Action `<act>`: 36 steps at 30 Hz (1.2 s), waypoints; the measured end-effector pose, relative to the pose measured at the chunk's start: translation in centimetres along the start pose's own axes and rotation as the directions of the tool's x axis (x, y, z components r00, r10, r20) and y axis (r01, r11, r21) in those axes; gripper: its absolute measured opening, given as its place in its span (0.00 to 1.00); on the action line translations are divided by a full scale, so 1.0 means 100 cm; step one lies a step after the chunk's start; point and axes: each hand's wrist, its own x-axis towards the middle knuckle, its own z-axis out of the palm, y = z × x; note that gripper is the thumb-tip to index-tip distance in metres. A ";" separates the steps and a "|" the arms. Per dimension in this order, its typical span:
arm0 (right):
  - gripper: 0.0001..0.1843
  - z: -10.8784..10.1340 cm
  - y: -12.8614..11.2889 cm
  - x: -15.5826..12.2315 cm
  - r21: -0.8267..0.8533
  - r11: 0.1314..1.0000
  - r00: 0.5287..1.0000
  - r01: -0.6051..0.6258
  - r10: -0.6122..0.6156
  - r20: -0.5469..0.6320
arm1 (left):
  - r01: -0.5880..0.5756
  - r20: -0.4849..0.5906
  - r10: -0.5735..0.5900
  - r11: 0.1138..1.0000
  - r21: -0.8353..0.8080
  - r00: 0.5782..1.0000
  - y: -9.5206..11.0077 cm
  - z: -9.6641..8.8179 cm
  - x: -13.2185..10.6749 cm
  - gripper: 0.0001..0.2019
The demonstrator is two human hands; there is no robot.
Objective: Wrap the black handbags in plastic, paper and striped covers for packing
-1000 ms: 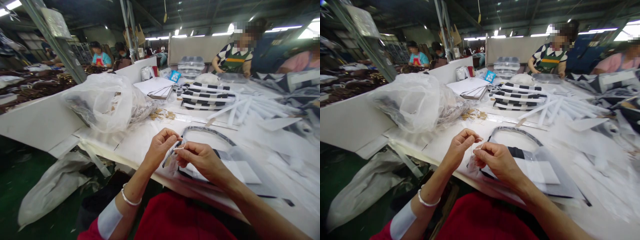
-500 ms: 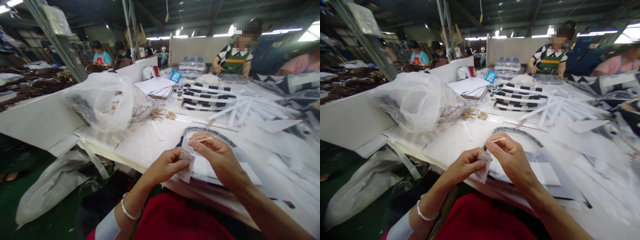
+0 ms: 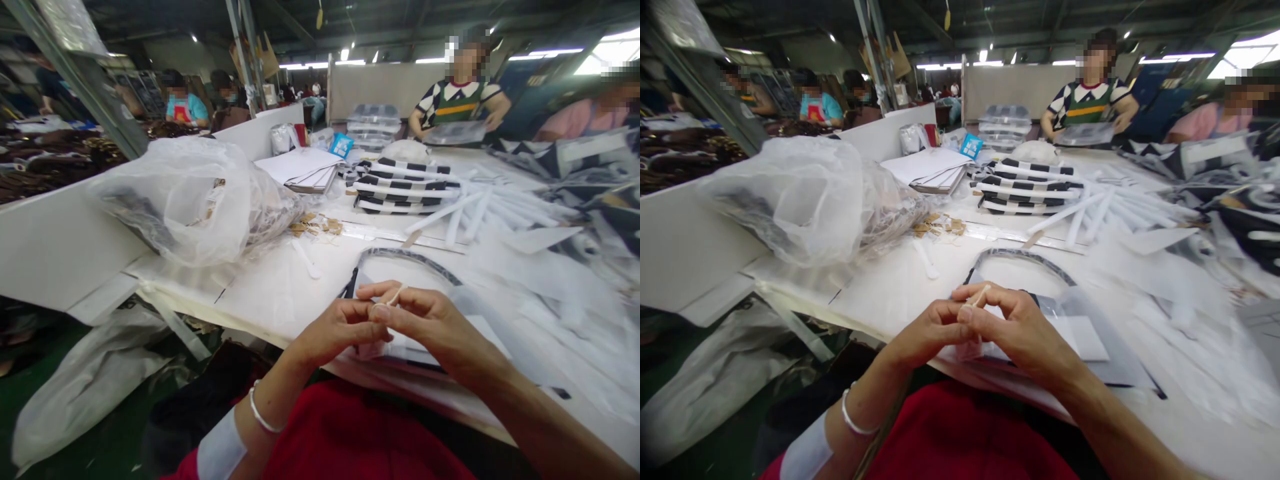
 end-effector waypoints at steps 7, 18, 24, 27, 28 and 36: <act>0.19 -0.020 -0.004 -0.004 0.280 0.960 0.995 0.000 0.027 -0.094 | -0.008 0.084 -0.001 0.994 0.112 0.996 -0.003 0.017 0.005 0.19; 0.20 -0.051 0.014 0.037 0.114 0.978 0.968 -0.172 0.190 -0.166 | -0.042 -0.243 0.197 0.850 0.525 0.950 0.005 -0.045 0.029 0.17; 0.07 -0.068 0.048 0.105 -0.542 0.768 0.936 -0.340 0.219 -0.277 | 0.231 -0.314 0.250 0.312 0.922 0.916 -0.032 -0.100 0.084 0.12; 0.07 -0.066 0.068 0.135 -0.642 0.649 0.911 -0.408 0.340 -0.234 | 0.195 -0.254 0.242 0.245 0.950 0.937 -0.045 -0.102 0.094 0.10; 0.08 -0.063 0.075 0.143 -0.638 0.639 0.896 -0.429 0.390 -0.212 | 0.186 -0.240 0.242 0.225 0.956 0.940 -0.048 -0.101 0.096 0.09; 0.11 -0.045 0.105 0.167 -0.405 0.777 0.855 -0.482 0.518 -0.024 | 0.120 -0.175 0.265 0.212 0.970 0.948 -0.057 -0.106 0.107 0.11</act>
